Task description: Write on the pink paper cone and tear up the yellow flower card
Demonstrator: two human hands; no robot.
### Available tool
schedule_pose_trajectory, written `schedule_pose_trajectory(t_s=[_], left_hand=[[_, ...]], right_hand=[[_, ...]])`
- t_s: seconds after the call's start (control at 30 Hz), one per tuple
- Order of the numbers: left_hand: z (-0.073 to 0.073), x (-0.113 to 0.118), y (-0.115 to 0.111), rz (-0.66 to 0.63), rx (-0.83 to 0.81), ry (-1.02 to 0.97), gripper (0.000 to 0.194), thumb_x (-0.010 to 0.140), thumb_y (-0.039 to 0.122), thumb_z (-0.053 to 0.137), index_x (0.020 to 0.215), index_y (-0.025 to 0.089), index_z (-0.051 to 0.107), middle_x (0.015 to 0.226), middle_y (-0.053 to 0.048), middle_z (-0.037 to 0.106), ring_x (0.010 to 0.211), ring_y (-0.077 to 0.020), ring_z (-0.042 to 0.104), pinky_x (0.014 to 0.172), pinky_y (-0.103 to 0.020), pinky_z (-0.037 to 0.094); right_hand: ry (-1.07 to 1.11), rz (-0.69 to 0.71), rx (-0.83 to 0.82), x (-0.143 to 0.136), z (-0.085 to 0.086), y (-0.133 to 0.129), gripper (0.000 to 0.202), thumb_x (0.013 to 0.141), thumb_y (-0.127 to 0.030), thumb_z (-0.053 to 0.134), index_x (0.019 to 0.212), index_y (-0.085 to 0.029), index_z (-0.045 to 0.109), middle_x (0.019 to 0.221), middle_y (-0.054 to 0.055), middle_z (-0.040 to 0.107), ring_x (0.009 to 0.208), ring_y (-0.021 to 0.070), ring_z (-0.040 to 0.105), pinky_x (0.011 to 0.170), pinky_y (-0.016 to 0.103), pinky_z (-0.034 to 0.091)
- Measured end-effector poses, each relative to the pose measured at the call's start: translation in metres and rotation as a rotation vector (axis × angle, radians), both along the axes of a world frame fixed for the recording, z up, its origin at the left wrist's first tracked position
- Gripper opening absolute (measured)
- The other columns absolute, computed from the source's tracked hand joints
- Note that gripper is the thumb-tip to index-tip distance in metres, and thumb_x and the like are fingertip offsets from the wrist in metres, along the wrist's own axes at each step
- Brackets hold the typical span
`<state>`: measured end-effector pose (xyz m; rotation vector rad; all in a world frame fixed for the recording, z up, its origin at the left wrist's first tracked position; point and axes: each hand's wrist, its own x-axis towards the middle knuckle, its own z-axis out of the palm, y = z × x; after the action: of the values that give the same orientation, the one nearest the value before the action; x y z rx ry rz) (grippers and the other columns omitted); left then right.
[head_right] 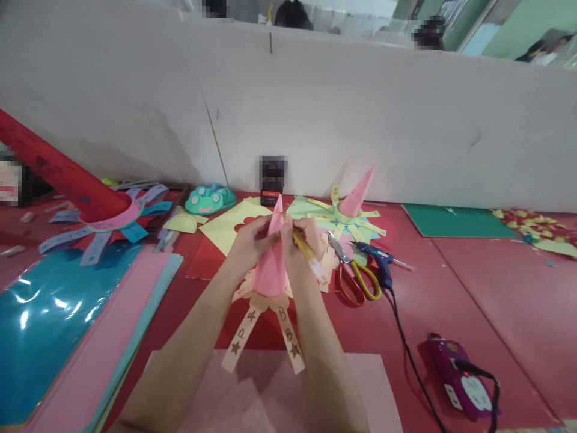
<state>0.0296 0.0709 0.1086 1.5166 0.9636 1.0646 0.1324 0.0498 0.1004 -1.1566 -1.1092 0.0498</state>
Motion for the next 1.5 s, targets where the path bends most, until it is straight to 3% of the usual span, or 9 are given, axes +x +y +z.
schedule_pose_trajectory(t_s=[0.57, 0.9, 1.13, 1.5], left_hand=[[-0.0039, 0.0020, 0.0011, 0.002, 0.004, -0.018, 0.035, 0.073, 0.021, 0.060, 0.108, 0.017, 0.063, 0.095, -0.005, 0.067, 0.086, -0.0180, 0.060, 0.080, -0.028, 0.045], [0.0020, 0.0014, -0.0007, -0.001, 0.019, 0.017, 0.029, 0.075, 0.024, 0.059, 0.103, 0.016, 0.064, 0.093, -0.005, 0.068, 0.087, -0.0188, 0.062, 0.082, -0.030, 0.046], [-0.0019, 0.0013, 0.0001, -0.014, -0.007, -0.015, 0.032, 0.075, 0.023, 0.060, 0.107, 0.018, 0.063, 0.099, -0.005, 0.068, 0.090, -0.0197, 0.061, 0.081, -0.029, 0.046], [-0.0018, 0.0019, 0.0008, 0.002, -0.014, 0.011, 0.029, 0.076, 0.027, 0.060, 0.102, 0.015, 0.064, 0.088, -0.004, 0.067, 0.082, -0.0176, 0.060, 0.076, -0.027, 0.046]], right_hand=[[-0.035, -0.006, 0.003, 0.0004, 0.0028, -0.0004, 0.018, 0.079, -0.032, 0.059, 0.070, -0.019, 0.050, 0.059, -0.004, 0.053, 0.053, 0.0085, 0.054, 0.050, 0.022, 0.043], [-0.042, -0.013, -0.030, 0.0007, 0.0049, -0.0016, 0.027, 0.081, -0.032, 0.056, 0.062, -0.020, 0.041, 0.052, -0.007, 0.046, 0.046, 0.0069, 0.046, 0.047, 0.022, 0.037], [-0.032, -0.021, -0.020, 0.0002, 0.0064, -0.0014, 0.028, 0.082, -0.028, 0.053, 0.061, -0.021, 0.037, 0.051, -0.008, 0.038, 0.043, 0.0058, 0.038, 0.044, 0.021, 0.032], [-0.023, 0.014, -0.031, 0.0016, 0.0029, -0.0001, 0.027, 0.080, -0.023, 0.051, 0.059, -0.022, 0.034, 0.049, -0.008, 0.036, 0.045, 0.0068, 0.037, 0.046, 0.022, 0.034]])
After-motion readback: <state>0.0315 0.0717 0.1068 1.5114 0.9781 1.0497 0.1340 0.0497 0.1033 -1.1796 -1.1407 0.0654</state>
